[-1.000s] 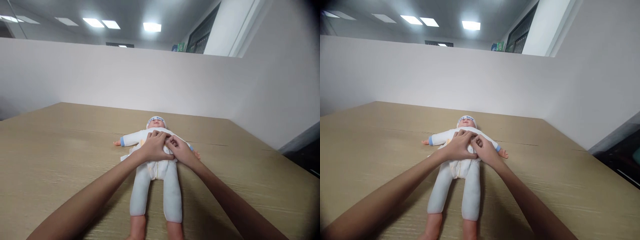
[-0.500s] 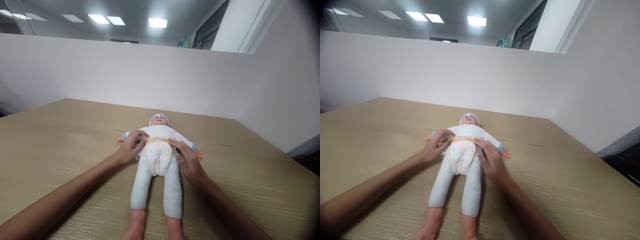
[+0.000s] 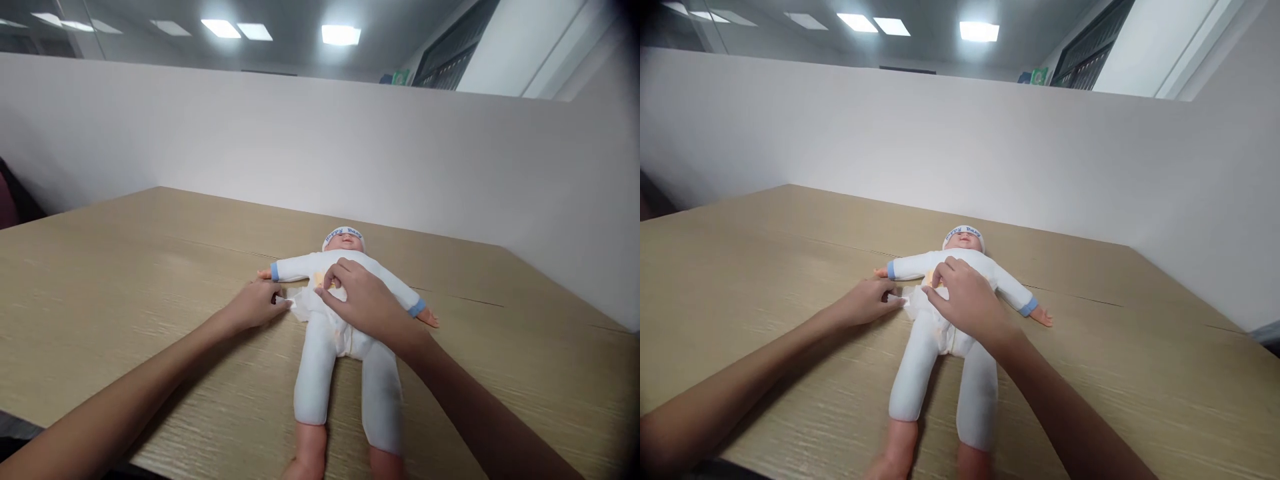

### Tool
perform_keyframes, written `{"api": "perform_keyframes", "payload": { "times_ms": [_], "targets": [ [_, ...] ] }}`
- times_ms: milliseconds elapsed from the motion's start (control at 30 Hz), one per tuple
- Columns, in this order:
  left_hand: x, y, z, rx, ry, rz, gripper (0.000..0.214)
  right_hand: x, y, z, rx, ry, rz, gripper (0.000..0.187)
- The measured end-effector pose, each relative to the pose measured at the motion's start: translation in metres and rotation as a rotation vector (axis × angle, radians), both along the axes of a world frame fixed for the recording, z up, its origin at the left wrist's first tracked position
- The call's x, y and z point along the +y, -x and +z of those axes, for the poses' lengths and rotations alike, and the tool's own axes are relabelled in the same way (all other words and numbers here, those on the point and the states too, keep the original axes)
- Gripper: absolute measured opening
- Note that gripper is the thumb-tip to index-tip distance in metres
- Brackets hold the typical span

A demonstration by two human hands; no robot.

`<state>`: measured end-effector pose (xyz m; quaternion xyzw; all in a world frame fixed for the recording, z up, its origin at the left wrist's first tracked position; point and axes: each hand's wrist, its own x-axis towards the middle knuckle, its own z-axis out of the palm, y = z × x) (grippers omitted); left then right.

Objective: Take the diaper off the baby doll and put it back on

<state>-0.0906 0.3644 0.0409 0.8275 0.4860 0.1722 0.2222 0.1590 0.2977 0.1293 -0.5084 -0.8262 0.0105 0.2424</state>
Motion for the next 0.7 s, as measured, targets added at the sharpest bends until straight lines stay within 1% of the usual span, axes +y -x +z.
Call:
{"api": "perform_keyframes", "payload": {
  "times_ms": [100,133,200,267,333,367,433,500,600,700],
  "targets": [
    [0.002,0.003,0.014,-0.276,0.218,-0.008,0.044,0.008,0.004,-0.002,0.030,0.104,-0.068,0.018],
    [0.003,0.002,0.020,-0.377,0.254,-0.017,0.046,0.009,0.004,-0.002,0.041,0.119,-0.069,0.018],
    [0.004,-0.006,0.033,-0.537,0.275,-0.042,0.046,0.010,0.001,-0.003,0.065,0.140,-0.070,0.020],
    [0.004,-0.021,0.044,-0.609,0.282,-0.063,0.043,0.011,-0.001,-0.003,0.093,0.172,-0.080,0.030],
    [0.003,-0.042,0.051,-0.617,0.305,-0.082,0.041,0.012,-0.002,-0.004,0.124,0.212,-0.083,0.043],
    [0.003,-0.052,0.053,-0.621,0.326,-0.100,0.040,0.013,-0.003,-0.004,0.144,0.227,-0.075,0.046],
    [0.002,-0.071,0.054,-0.652,0.366,-0.153,0.040,0.014,-0.003,-0.005,0.193,0.227,-0.060,0.045],
    [0.001,-0.084,0.050,-0.718,0.365,-0.189,0.043,0.016,-0.005,-0.006,0.235,0.209,-0.064,0.038],
    [-0.001,-0.088,0.039,-0.850,0.320,-0.135,0.041,0.017,-0.007,-0.008,0.276,0.213,-0.081,0.033],
    [-0.001,-0.084,0.024,-0.866,0.259,-0.079,0.035,0.019,-0.010,-0.012,0.319,0.225,-0.088,0.036]
  ]
}}
